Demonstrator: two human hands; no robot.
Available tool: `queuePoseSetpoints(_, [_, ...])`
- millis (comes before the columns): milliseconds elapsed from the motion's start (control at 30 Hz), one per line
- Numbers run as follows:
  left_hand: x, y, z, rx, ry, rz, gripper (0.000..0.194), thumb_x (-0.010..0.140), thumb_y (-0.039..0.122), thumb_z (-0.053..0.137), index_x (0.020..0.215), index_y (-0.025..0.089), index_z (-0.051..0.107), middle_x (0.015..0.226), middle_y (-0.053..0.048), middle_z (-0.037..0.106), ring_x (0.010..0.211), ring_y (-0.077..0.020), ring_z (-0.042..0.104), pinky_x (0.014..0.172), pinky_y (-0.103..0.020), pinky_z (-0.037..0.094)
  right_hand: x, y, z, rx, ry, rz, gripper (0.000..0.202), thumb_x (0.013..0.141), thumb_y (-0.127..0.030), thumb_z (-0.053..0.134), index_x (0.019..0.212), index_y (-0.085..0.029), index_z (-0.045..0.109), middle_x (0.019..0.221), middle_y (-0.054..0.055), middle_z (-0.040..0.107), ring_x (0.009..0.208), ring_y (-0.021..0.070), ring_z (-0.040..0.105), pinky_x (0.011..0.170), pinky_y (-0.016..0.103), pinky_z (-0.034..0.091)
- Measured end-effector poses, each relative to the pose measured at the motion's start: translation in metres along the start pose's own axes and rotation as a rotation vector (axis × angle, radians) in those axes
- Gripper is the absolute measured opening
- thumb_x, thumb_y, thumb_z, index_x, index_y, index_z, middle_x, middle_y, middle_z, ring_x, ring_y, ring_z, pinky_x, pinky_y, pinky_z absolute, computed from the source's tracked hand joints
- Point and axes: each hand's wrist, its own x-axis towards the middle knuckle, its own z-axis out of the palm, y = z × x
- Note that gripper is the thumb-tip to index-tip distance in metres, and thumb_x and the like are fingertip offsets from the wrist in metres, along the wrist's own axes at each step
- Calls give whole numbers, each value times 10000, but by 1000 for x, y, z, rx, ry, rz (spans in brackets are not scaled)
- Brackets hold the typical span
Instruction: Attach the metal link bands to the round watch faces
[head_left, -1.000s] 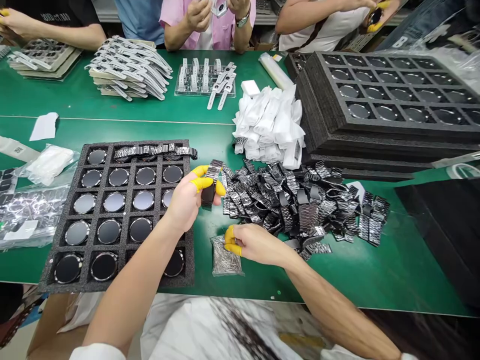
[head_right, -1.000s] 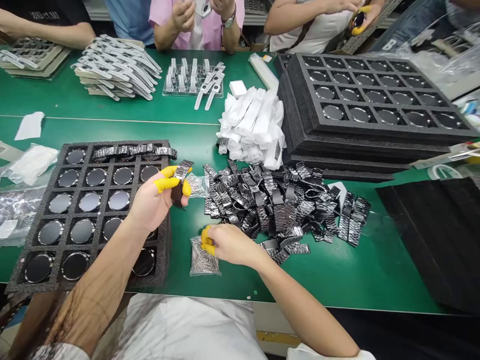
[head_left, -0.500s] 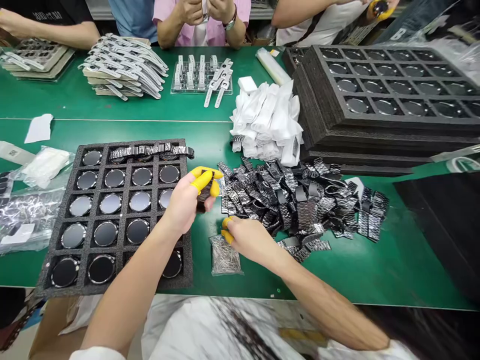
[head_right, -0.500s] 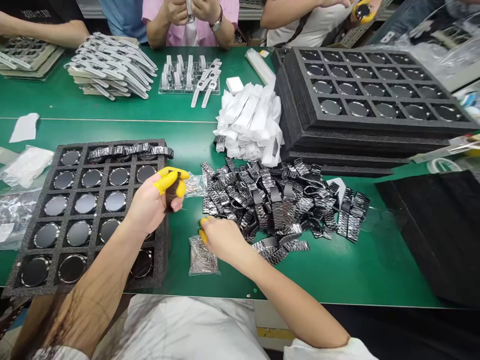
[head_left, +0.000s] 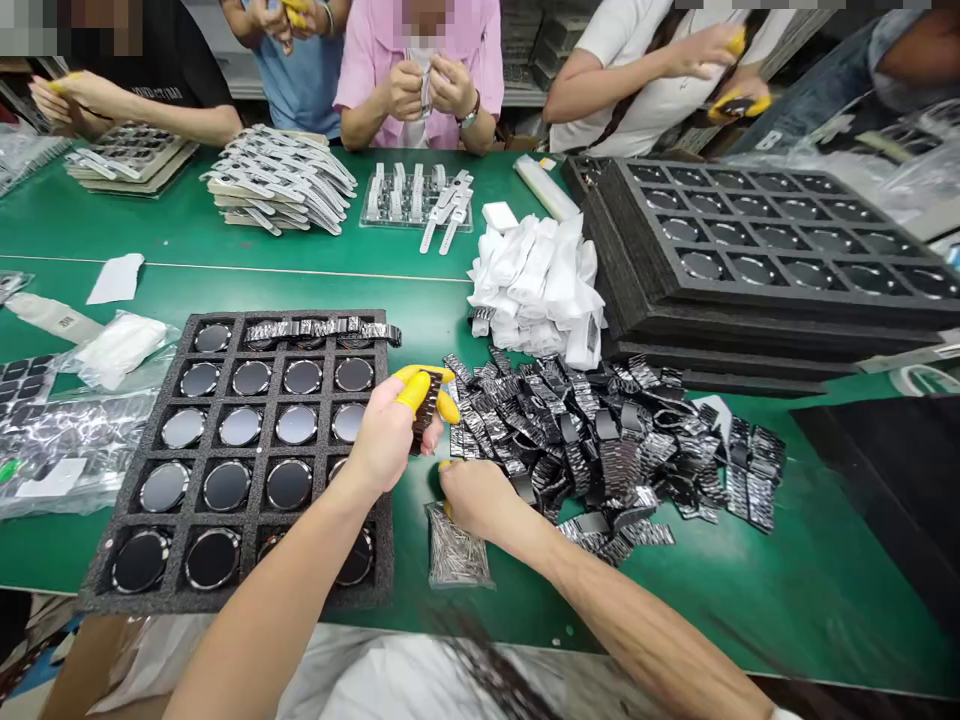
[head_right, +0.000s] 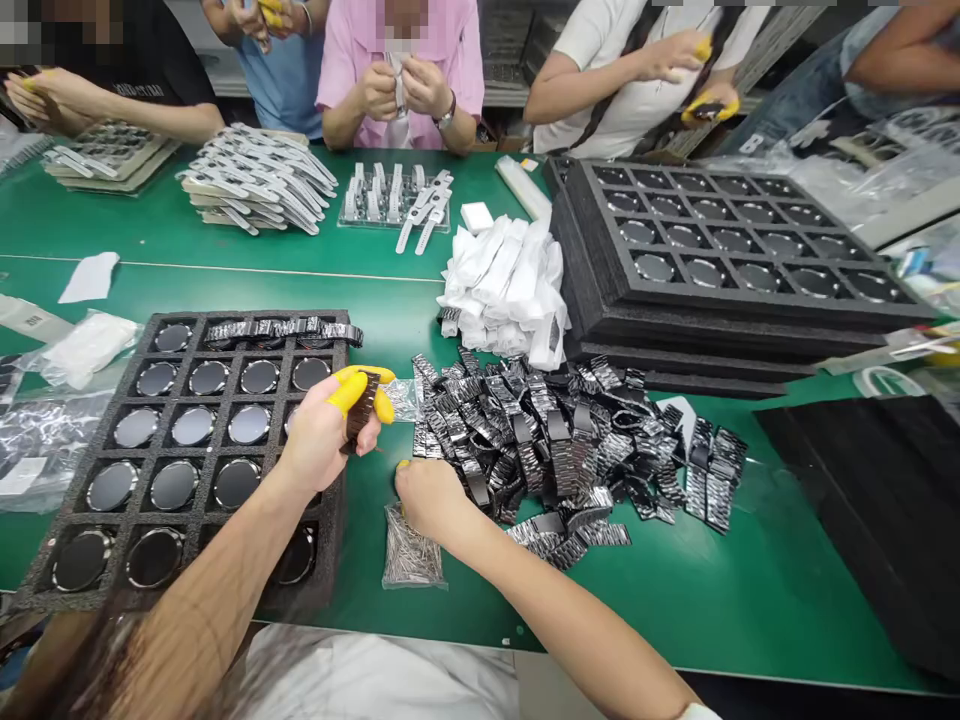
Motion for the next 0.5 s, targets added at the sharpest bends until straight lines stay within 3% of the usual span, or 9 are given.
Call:
queuePoseSetpoints(167, [-3, -1, 2, -44, -4, 10, 294, 855, 415, 736, 962, 191, 579, 675, 29, 651, 397, -72, 428, 400, -209, 333, -3, 17, -11, -68, 16, -38, 121, 779, -85, 625, 833, -181, 675, 846, 156, 775, 772, 342, 772, 667, 371, 537])
queuePoseSetpoints(233, [-4, 0, 2, -56, -23, -14, 296, 850, 411, 740, 936, 191, 562, 680, 22, 659, 389, -68, 427, 396, -205, 336, -6, 26, -20, 3, 137, -48, 83, 828, -141, 596, 865, -206, 634, 834, 88, 742, 742, 258, 729, 664, 324, 515])
queuePoseSetpoints(300, [-5, 1, 2, -74, -48, -53, 302, 841, 407, 752, 929, 184, 569, 692, 8, 670, 391, -67, 437, 395, -201, 337, -7, 33, -29, 218, 455, -97, 54, 888, -184, 552, 877, -226, 584, 807, 38, 677, 687, 193, 652, 630, 289, 491])
queuePoseSetpoints(400, [-5, 4, 2, -116, -85, -109, 336, 808, 414, 798, 921, 176, 588, 723, -11, 688, 392, -62, 444, 390, -198, 336, -3, 34, -43, 633, 1021, -254, 80, 952, -215, 566, 878, -244, 575, 794, 15, 642, 656, 170, 592, 603, 287, 491])
queuePoseSetpoints(500, [-4, 6, 2, -148, -108, -128, 389, 756, 441, 856, 888, 169, 611, 683, -3, 665, 381, -61, 434, 376, -197, 323, 10, 24, -53, 763, 1274, -370, 29, 975, -251, 629, 950, -259, 640, 849, 35, 694, 742, 201, 648, 672, 338, 544])
